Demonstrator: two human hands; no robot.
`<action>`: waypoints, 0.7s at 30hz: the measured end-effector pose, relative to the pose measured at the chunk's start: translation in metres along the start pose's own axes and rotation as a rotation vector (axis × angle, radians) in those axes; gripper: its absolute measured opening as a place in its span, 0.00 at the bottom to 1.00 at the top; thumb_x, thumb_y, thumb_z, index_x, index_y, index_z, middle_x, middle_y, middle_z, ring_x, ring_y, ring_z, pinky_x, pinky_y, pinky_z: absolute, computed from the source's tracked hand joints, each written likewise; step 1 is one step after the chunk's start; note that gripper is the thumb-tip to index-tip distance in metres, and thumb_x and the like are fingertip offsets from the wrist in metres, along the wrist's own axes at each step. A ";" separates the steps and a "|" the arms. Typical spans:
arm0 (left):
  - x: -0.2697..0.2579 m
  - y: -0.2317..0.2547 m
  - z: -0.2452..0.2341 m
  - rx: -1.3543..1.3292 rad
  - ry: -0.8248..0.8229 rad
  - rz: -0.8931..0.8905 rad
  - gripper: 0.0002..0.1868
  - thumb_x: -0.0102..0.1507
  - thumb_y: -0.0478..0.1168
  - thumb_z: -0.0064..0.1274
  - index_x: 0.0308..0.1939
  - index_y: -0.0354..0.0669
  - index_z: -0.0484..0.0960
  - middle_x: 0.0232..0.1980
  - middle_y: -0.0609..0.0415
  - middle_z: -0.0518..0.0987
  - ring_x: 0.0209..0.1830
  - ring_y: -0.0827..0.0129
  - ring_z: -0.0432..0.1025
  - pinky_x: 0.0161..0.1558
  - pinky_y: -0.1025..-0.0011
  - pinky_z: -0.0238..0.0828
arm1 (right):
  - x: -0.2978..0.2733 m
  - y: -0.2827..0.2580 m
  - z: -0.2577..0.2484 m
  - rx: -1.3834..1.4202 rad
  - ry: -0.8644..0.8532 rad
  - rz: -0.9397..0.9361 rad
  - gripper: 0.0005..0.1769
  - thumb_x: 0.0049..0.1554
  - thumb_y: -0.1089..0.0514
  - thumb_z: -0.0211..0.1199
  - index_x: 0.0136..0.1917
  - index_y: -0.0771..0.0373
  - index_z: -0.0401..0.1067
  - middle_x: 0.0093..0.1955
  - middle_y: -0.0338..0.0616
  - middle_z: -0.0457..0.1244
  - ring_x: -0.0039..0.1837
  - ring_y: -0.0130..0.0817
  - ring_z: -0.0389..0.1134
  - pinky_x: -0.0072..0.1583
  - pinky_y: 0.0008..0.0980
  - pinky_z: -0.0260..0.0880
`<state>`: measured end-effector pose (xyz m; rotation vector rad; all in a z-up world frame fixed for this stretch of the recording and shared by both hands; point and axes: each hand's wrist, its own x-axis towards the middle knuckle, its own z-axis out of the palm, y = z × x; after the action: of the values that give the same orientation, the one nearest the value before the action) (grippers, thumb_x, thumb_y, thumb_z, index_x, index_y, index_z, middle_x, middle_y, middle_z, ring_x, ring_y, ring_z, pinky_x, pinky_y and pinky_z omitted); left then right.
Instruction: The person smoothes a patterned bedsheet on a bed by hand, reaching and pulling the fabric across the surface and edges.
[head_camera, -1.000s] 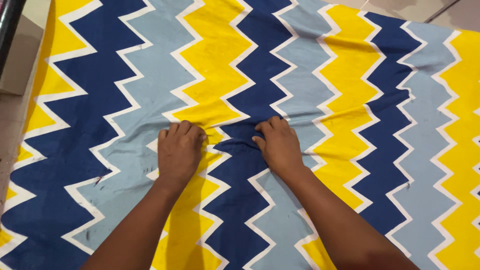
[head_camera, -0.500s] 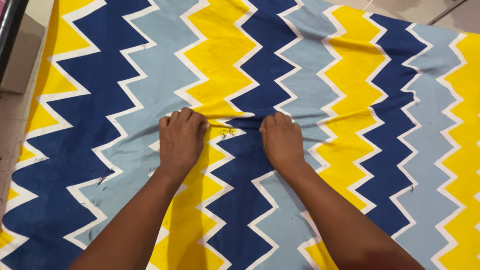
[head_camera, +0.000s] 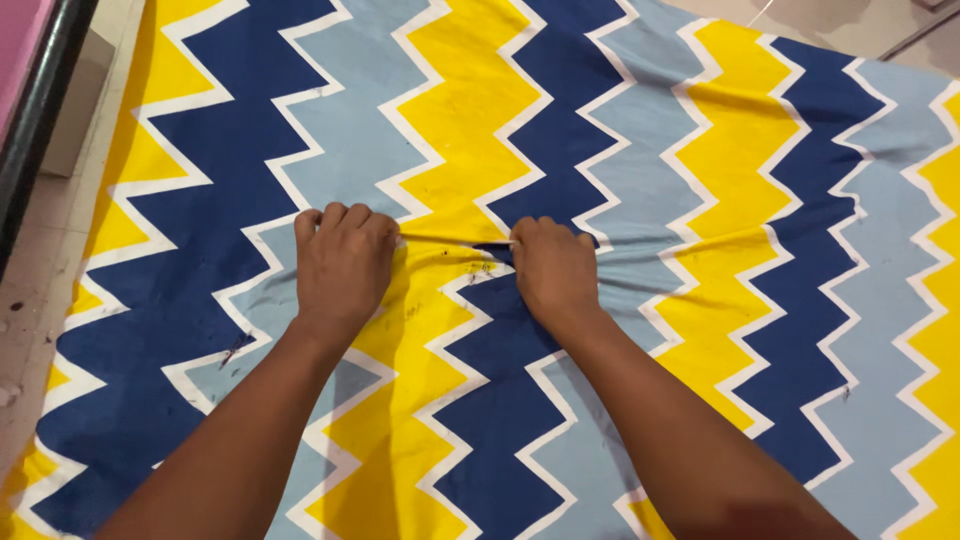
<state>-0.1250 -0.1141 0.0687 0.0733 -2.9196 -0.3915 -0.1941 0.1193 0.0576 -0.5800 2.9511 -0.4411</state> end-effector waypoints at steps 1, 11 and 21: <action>0.002 -0.001 -0.001 0.004 0.026 0.009 0.04 0.65 0.39 0.58 0.40 0.47 0.87 0.41 0.57 0.80 0.49 0.63 0.71 0.61 0.58 0.56 | 0.002 0.000 -0.002 0.031 0.036 0.018 0.04 0.61 0.55 0.60 0.48 0.56 0.74 0.44 0.44 0.66 0.50 0.46 0.68 0.54 0.50 0.61; 0.004 0.009 0.010 -0.014 0.130 -0.041 0.09 0.62 0.35 0.56 0.46 0.45 0.86 0.46 0.54 0.80 0.52 0.60 0.70 0.60 0.57 0.55 | -0.001 0.013 -0.002 0.126 0.157 -0.142 0.11 0.59 0.60 0.60 0.56 0.60 0.73 0.46 0.48 0.66 0.51 0.50 0.68 0.53 0.50 0.63; 0.002 0.100 0.043 -0.288 -0.038 0.223 0.08 0.62 0.41 0.58 0.45 0.50 0.83 0.44 0.54 0.76 0.49 0.60 0.72 0.52 0.58 0.63 | -0.054 0.097 -0.049 0.203 0.110 0.246 0.14 0.55 0.58 0.67 0.53 0.65 0.70 0.49 0.50 0.65 0.54 0.46 0.68 0.58 0.45 0.67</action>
<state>-0.1383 -0.0073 0.0549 -0.3003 -2.8316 -0.7730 -0.1861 0.2391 0.0770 -0.1720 2.9747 -0.7532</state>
